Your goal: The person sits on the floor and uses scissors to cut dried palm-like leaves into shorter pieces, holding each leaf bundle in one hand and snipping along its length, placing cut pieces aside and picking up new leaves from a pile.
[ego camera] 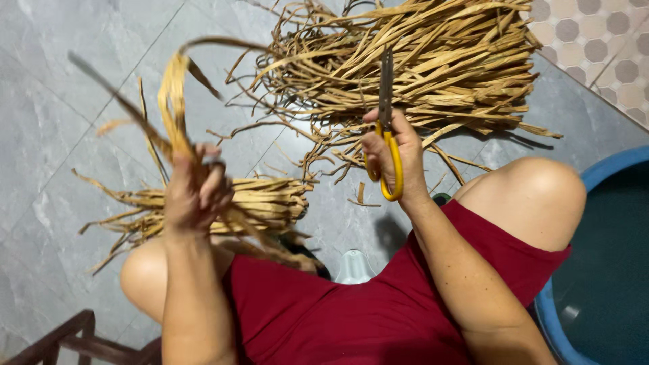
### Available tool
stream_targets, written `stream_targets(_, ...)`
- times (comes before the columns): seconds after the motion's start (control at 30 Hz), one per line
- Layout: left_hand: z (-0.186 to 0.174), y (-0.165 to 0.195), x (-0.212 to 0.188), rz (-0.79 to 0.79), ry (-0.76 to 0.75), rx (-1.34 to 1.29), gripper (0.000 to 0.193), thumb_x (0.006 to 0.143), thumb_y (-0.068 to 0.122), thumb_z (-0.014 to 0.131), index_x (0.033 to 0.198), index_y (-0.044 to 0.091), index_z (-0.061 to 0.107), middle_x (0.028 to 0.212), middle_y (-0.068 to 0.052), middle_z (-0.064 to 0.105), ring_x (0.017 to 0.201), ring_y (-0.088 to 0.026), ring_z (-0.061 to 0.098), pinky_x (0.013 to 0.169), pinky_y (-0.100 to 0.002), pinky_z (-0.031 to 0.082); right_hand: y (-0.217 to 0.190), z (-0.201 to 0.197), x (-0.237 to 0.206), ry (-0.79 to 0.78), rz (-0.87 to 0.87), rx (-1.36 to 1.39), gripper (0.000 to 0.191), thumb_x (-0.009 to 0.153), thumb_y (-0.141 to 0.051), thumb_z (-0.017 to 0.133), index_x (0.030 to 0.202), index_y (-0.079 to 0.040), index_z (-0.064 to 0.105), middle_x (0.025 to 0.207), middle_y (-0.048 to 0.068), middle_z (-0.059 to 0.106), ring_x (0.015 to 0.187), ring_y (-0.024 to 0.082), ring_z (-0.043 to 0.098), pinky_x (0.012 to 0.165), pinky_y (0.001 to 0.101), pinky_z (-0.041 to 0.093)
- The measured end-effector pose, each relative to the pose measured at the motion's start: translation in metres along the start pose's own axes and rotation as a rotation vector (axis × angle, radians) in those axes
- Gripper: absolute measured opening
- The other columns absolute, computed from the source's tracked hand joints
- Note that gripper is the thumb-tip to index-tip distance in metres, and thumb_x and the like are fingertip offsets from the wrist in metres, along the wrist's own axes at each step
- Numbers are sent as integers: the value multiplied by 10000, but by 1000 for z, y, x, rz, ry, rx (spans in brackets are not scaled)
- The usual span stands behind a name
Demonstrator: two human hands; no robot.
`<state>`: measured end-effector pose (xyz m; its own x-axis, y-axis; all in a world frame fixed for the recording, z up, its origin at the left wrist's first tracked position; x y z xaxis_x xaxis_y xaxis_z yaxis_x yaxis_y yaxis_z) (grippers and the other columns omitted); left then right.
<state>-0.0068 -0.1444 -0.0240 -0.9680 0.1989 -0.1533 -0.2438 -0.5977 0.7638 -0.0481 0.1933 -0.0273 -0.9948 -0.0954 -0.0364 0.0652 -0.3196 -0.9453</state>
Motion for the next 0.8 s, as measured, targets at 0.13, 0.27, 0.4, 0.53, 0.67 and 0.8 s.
stream_targets(0.13,23,-7,29,140,124,-76,405,1088,513,534,1186,125,591,612,75,337,459,-38,265,426,-220,226,14,44,-10,-243,-11,-38,647,833,-212,870,1359,-109,506,1052,6,695,909,51,644,741,220,556)
stream_targets(0.27,54,-29,46,171,208,-153,406,1056,507,553,1097,103,570,606,75,348,446,-48,281,412,-236,246,33,73,-31,-321,111,-310,808,702,-192,935,1395,-103,529,1123,-5,737,761,79,527,709,232,483)
stream_targets(0.4,84,-53,56,222,179,-216,396,1063,479,574,1066,83,563,671,53,426,496,-56,342,431,-232,273,40,79,-38,-300,103,-387,747,754,-220,932,1389,-95,559,1012,-11,691,893,73,614,800,245,537)
stream_targets(0.53,90,-63,71,310,66,-74,509,1045,510,664,1262,78,504,971,-11,574,848,-109,558,748,-292,473,31,65,-18,-249,-31,-368,582,868,-178,893,1352,-65,590,1109,1,685,975,91,631,868,264,546)
stream_targets(0.67,97,-107,73,121,-130,274,959,895,562,771,1568,84,283,1336,-102,615,1237,-197,618,1113,-388,500,17,35,0,-100,-42,-91,438,947,-142,804,1300,-41,565,1127,36,717,979,126,688,885,274,591)
stream_targets(0.8,114,-170,47,75,-317,675,1148,819,346,932,1638,42,188,1595,-191,394,1478,-307,412,1219,-430,350,-1,6,13,43,-171,-4,357,1005,-98,778,1256,-20,536,1020,74,690,898,167,716,839,290,612)
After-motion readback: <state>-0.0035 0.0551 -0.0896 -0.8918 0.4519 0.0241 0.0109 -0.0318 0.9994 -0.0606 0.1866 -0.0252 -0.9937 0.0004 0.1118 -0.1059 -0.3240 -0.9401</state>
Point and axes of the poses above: each hand's wrist, its own x-axis towards the middle knuckle, its own z-axis out of the palm, y = z × x, the point moved 6 cm from there along x, towards the middle knuckle
